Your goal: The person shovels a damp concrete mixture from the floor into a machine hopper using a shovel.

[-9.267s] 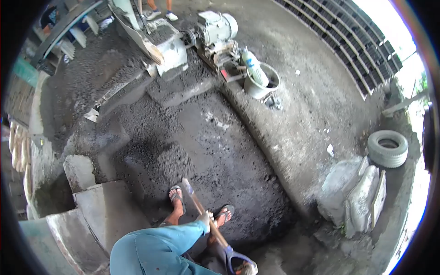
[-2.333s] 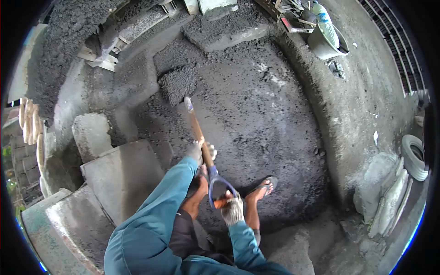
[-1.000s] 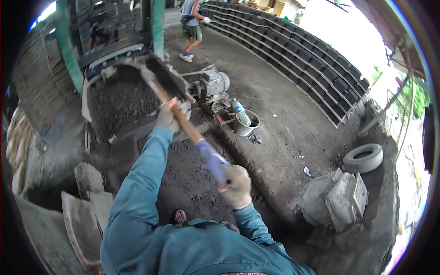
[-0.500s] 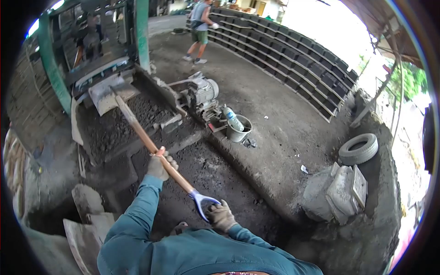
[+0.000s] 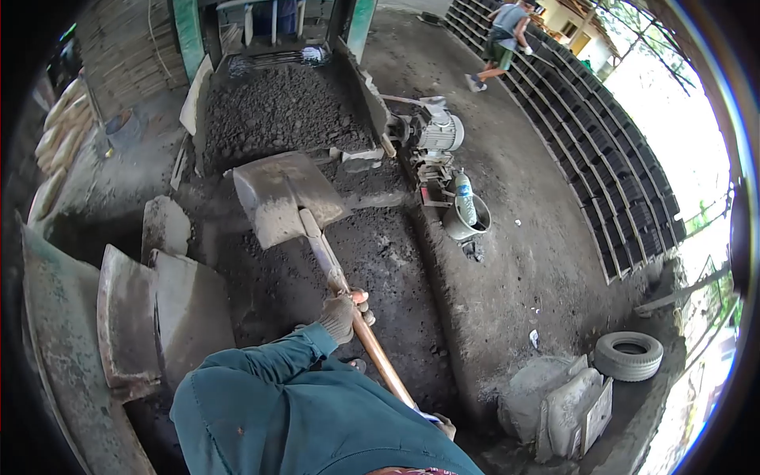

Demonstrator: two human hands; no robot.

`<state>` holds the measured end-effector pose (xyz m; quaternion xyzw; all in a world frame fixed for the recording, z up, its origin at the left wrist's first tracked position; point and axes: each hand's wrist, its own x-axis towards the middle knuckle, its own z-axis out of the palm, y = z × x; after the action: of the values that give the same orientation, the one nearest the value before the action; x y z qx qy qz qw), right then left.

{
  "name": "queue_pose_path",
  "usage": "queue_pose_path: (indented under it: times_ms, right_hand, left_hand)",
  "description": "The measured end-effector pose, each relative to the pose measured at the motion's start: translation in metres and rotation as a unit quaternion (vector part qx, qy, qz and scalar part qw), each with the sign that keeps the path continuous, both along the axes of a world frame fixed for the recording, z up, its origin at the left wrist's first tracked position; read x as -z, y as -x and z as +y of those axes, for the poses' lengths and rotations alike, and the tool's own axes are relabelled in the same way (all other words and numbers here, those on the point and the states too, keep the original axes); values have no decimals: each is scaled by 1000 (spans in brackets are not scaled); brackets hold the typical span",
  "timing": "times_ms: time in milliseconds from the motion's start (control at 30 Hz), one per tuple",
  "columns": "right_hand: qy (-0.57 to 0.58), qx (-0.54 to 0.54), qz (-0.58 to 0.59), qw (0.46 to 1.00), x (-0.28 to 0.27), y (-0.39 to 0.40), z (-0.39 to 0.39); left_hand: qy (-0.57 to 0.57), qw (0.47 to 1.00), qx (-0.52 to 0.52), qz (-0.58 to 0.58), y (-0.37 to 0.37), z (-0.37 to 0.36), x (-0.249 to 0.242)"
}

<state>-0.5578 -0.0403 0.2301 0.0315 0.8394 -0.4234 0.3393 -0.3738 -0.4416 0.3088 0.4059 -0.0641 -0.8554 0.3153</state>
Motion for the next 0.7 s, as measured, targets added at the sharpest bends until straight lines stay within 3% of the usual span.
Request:
queue_pose_path:
  times_ms: [167,200,300,367,500,600,633,700]
  right_hand:
    - [72,3,-53,996,-89,5,-15]
    - [69,-83,2,994,-115,9,-32]
    - [128,-62,7,990,-139,23,-65]
    - [169,-42,14,985,-151,19,-88]
    - [138,31,-38,989,-214,-50,-214]
    - [278,120,-60,951,-188,-74,-270]
    - [248,84,-38,964,-189,-80,-293]
    - [300,86,-61,948,-195,-99,-341]
  left_hand:
    - [9,999,-20,46,1,-44,-27]
    - [6,997,-27,70,0,-58,-31]
    - [-6,991,-28,131,-5,-106,-40]
    - [8,994,-42,98,-12,-136,-59]
    - [42,997,-31,61,-33,-226,-52]
    - [76,996,-21,33,-47,-301,-63]
    - [91,995,-20,28,-51,-326,-67]
    - [130,991,-16,24,-59,-380,-71]
